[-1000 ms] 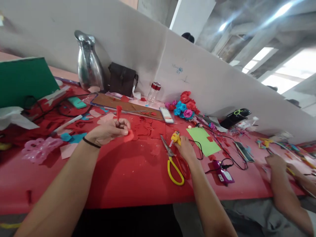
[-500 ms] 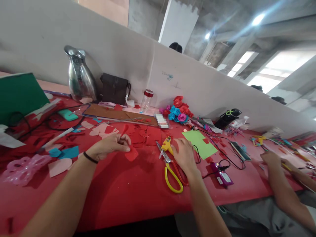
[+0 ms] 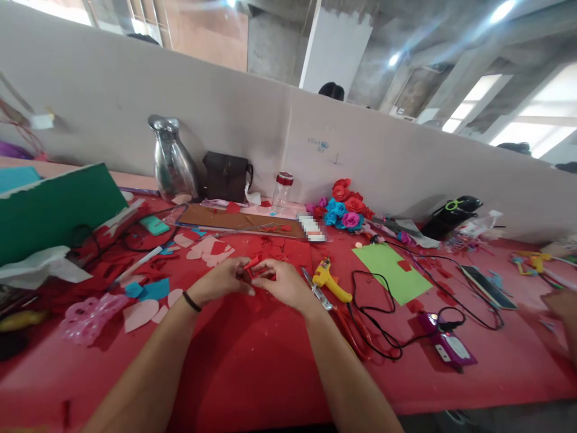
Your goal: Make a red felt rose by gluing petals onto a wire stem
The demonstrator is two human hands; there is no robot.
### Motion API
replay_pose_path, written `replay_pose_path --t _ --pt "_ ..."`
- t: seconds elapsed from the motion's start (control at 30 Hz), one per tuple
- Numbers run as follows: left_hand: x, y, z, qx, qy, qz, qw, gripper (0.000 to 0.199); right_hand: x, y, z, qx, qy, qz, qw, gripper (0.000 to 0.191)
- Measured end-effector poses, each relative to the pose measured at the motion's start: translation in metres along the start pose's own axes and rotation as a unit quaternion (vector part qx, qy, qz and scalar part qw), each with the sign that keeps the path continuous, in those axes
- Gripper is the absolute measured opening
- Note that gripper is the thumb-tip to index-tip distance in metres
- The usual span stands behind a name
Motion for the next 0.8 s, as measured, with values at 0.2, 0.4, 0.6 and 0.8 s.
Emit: replay_pose_path --t 0.2,0.4,0.6,0.8 --pt "0.007 -0.001 0.001 -0.027 0.042 0.011 0.999 0.035 0.003 0.007 -0.018 -0.004 -0.008 -0.005 1.0 0.026" --pt "0.009 -0.003 0.003 -0.031 0.032 -0.005 0.999 0.038 0.004 0.008 -0.024 0.01 0.019 0.015 1.0 0.027" --pt "0.008 -0.001 0.001 -0.034 0.025 0.001 0.999 0.036 0.004 0.009 -0.023 0.001 0.029 -0.003 1.0 0.025" --pt "0.005 0.001 -0.002 -0.031 0.072 -0.016 0.997 0.032 0.002 0.005 -0.032 0.002 -0.007 -0.1 0.995 0.023"
Point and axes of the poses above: each hand's wrist, its own y-axis away from the middle knuckle, its own x-axis out of the palm, z = x × y, the point moved 3 cm from there along -y, towards the middle knuckle, and after that the axes turned 11 degrees about -x, right-handed, at the moved point
